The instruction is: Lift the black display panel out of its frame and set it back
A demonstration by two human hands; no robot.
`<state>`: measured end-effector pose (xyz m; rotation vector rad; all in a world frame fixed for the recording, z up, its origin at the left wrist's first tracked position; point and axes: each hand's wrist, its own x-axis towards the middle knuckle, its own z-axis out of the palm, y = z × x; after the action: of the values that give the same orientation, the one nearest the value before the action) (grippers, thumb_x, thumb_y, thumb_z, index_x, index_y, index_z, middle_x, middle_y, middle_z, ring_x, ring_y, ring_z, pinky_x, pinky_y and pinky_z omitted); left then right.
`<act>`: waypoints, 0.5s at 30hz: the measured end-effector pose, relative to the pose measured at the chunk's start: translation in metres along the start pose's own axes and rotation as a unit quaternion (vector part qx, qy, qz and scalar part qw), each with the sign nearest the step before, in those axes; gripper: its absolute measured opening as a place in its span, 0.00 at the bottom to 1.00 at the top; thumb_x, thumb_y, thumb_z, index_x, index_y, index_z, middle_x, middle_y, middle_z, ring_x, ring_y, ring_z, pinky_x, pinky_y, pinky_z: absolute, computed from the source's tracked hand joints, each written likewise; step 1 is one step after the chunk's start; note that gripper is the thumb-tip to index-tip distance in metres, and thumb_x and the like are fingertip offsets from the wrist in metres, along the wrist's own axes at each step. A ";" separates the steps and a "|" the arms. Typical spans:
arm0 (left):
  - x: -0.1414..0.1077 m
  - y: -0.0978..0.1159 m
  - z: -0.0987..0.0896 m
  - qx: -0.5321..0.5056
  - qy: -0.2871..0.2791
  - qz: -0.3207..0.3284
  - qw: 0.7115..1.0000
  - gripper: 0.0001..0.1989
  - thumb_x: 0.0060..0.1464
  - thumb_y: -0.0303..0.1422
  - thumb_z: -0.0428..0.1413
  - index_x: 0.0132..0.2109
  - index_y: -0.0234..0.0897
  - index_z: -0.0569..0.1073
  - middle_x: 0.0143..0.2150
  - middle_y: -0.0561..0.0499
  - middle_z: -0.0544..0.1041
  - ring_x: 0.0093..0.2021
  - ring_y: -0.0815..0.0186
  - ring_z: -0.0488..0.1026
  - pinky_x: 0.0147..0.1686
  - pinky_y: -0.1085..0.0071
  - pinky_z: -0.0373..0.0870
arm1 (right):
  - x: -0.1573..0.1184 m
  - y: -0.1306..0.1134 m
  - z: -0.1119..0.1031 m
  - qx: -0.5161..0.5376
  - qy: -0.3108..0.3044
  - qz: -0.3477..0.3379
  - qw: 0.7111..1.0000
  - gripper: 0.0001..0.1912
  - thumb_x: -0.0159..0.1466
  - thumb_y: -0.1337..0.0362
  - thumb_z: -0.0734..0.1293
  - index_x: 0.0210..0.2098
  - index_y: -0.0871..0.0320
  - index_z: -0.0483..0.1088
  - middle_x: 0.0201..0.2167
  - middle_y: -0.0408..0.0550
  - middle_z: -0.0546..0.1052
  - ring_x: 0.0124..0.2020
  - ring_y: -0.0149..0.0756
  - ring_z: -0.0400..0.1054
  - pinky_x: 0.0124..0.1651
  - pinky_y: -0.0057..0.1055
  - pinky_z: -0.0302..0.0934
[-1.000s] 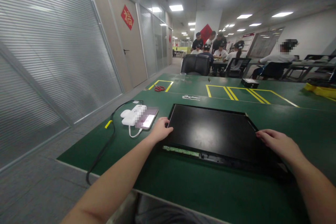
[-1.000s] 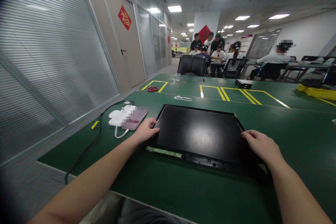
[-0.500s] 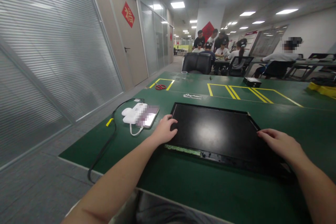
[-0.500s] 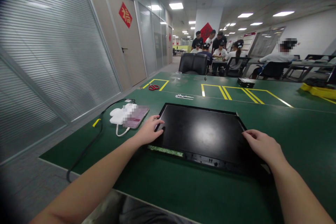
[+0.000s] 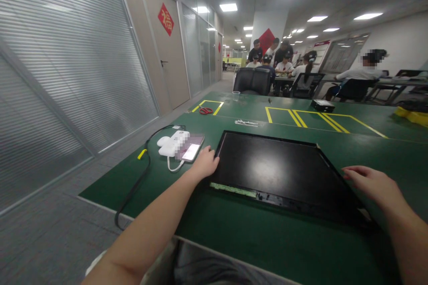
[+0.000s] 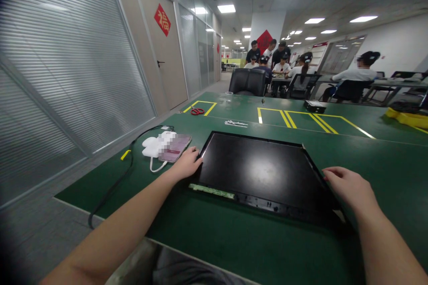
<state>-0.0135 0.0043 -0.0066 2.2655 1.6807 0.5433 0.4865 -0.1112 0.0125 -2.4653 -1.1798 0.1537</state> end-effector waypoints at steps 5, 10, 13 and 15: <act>0.001 0.000 -0.003 0.010 -0.005 0.000 1.000 0.16 0.60 0.29 0.54 0.51 0.30 0.81 0.66 0.30 0.72 0.68 0.45 0.68 0.70 0.57 0.59 | 0.013 0.013 0.006 -0.018 -0.041 0.002 0.999 0.17 0.53 0.47 0.64 0.32 0.49 0.79 0.39 0.53 0.84 0.39 0.53 0.77 0.40 0.44 0.69; 0.002 0.001 -0.005 0.021 -0.004 0.006 1.000 0.18 0.59 0.26 0.52 0.52 0.30 0.81 0.66 0.32 0.72 0.67 0.46 0.69 0.70 0.57 0.60 | 0.024 0.024 0.019 -0.023 -0.058 -0.021 0.998 0.14 0.51 0.50 0.66 0.32 0.48 0.77 0.34 0.52 0.83 0.38 0.53 0.78 0.41 0.45 0.70; 0.004 0.000 -0.004 -0.009 0.000 0.013 1.000 0.18 0.57 0.24 0.52 0.50 0.30 0.82 0.66 0.32 0.73 0.67 0.47 0.69 0.70 0.59 0.60 | 0.026 0.026 0.023 -0.023 -0.060 -0.026 0.998 0.14 0.50 0.52 0.66 0.34 0.48 0.76 0.35 0.52 0.83 0.40 0.54 0.79 0.40 0.45 0.70; 0.006 -0.001 -0.004 -0.050 0.007 0.015 0.999 0.17 0.55 0.23 0.53 0.47 0.30 0.83 0.64 0.33 0.75 0.67 0.48 0.70 0.70 0.59 0.60 | 0.026 0.025 0.025 -0.028 -0.057 -0.025 0.998 0.15 0.50 0.54 0.66 0.36 0.48 0.76 0.37 0.52 0.83 0.41 0.54 0.79 0.41 0.45 0.70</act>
<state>-0.0143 0.0101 -0.0026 2.2234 1.5910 0.6364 0.5146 -0.0983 -0.0183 -2.5008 -1.3088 0.2526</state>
